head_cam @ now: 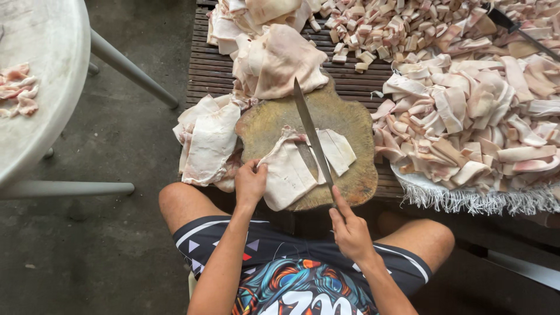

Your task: The person chops several slabs of pork skin into small strips and squares using a large knife on a wooden cutting block.

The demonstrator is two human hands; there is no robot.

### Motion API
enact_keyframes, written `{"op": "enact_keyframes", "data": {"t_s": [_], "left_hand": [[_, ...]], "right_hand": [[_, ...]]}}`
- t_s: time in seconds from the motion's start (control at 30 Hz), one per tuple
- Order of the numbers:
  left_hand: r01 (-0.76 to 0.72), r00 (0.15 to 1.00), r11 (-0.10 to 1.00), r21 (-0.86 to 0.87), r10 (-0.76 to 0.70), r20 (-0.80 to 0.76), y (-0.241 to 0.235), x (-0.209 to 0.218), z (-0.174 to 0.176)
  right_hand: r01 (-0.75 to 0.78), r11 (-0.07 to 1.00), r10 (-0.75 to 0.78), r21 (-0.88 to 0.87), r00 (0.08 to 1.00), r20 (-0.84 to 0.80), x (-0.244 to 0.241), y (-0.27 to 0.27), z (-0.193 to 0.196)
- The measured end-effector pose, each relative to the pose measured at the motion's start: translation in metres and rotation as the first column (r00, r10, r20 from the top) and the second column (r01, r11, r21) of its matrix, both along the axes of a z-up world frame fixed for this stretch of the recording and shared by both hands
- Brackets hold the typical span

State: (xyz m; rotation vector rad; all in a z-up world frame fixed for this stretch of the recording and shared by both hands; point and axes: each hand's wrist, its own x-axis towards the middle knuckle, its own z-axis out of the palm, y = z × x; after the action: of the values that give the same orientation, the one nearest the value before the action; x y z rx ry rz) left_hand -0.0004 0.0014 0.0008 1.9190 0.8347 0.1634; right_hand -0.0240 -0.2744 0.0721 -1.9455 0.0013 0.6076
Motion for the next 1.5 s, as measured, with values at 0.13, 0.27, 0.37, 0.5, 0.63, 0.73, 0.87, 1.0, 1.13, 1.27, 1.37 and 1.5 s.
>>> {"op": "enact_keyframes", "data": {"t_s": [0.13, 0.27, 0.37, 0.5, 0.63, 0.73, 0.87, 1.0, 1.13, 1.27, 1.37, 1.5], "left_hand": [[0.019, 0.998, 0.998, -0.061, -0.015, 0.067, 0.001, -0.005, -0.001], [-0.012, 1.0, 0.998, -0.064, 0.012, 0.001, 0.0, -0.005, -0.002], [-0.013, 1.0, 0.998, -0.061, 0.013, 0.0, -0.001, -0.007, -0.003], [0.01, 0.998, 1.0, -0.014, -0.009, 0.057, 0.004, 0.001, -0.009], [-0.029, 0.991, 0.958, -0.285, 0.065, 0.115, -0.005, -0.025, -0.027], [-0.154, 0.96, 0.887, -0.435, 0.238, 0.145, 0.016, 0.017, -0.029], [0.065, 0.985, 0.965, -0.254, -0.021, 0.173, 0.009, -0.006, -0.041], [0.184, 0.981, 0.803, -0.567, -0.116, 0.154, 0.0, 0.02, -0.041], [0.26, 0.96, 0.682, -0.684, -0.11, 0.256, -0.02, 0.037, -0.046], [0.144, 0.988, 0.81, -0.568, -0.081, 0.135, -0.004, 0.034, -0.037], [-0.056, 0.998, 0.79, -0.611, 0.034, -0.047, 0.011, 0.026, -0.026], [-0.1, 0.991, 0.878, -0.468, 0.131, 0.034, 0.014, 0.002, -0.016]], "right_hand": [[-0.113, 0.92, 0.008, 0.376, 0.963, 0.27, -0.022, -0.027, 0.04], [-0.387, 0.85, -0.006, 0.357, 0.672, 0.741, -0.026, -0.038, 0.044], [-0.304, 0.952, 0.194, 0.036, 0.69, 0.697, -0.025, -0.018, 0.01], [-0.207, 0.922, 0.331, -0.328, 0.861, 0.387, -0.022, 0.005, -0.036], [-0.167, 0.951, 0.217, -0.26, 0.96, 0.175, -0.059, -0.021, -0.038], [-0.134, 0.965, 0.233, -0.225, 0.834, 0.5, -0.011, -0.018, -0.041], [0.054, 0.968, 0.018, -0.243, 0.959, 0.284, -0.012, -0.03, -0.048], [0.112, 0.955, -0.051, -0.275, 0.974, 0.221, 0.015, -0.027, -0.05], [0.07, 0.965, -0.021, -0.251, 0.981, 0.195, 0.019, -0.033, -0.034], [0.073, 0.994, -0.063, -0.08, 0.991, 0.115, -0.001, -0.022, -0.018], [-0.002, 0.991, -0.011, 0.135, 0.995, 0.095, -0.018, -0.017, -0.005], [-0.199, 0.941, 0.115, 0.275, 0.949, 0.293, -0.03, -0.027, 0.024]]}}
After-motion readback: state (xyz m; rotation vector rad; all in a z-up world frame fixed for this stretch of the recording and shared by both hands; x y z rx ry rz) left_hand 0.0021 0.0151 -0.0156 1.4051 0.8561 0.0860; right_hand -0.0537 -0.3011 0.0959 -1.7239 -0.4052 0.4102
